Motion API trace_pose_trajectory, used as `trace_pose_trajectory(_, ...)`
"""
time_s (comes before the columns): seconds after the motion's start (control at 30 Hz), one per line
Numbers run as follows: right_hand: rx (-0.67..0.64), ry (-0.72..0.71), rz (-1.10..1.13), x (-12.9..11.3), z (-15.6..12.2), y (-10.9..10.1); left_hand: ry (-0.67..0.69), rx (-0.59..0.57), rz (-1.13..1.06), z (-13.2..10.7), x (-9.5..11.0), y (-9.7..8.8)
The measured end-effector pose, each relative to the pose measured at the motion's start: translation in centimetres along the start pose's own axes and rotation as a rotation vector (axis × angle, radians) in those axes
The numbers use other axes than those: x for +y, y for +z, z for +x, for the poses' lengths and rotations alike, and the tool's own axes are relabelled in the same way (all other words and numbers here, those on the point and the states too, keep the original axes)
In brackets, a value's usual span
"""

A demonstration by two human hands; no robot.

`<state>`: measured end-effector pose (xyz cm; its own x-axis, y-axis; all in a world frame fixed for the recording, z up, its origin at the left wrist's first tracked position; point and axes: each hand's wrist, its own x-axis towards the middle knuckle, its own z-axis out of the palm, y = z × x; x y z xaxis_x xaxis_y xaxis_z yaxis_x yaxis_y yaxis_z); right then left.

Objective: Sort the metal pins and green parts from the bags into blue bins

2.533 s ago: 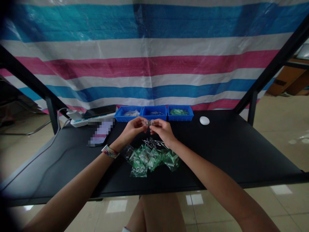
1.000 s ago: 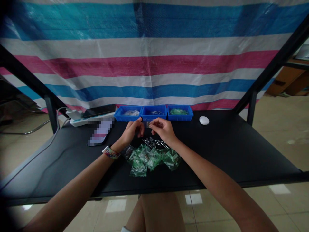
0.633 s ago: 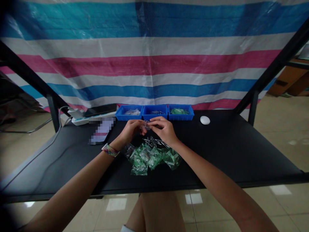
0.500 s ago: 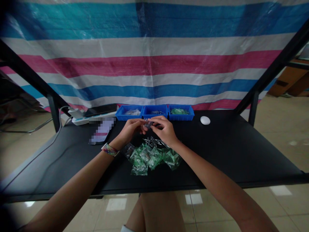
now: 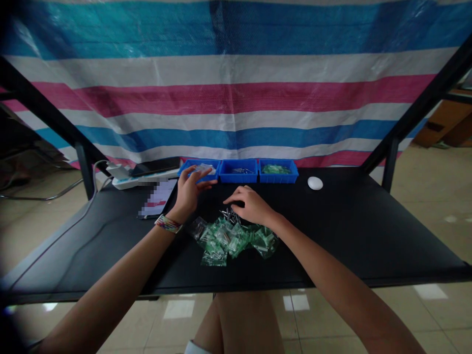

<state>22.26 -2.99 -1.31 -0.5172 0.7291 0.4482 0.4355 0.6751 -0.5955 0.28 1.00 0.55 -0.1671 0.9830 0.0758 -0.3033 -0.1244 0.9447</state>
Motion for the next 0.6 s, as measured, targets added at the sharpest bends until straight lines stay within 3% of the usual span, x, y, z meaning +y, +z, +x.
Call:
trace_pose_trajectory(0.2,-0.097,-0.017,-0.057,0.0,-0.14,0.33,-0.004,-0.048,-0.061,-0.18,0.45,-0.05)
trace_pose_trajectory(0.6,-0.088,-0.033,-0.045,0.39,0.15,-0.39,0.086,-0.137,0.129,-0.15,0.07,-0.11)
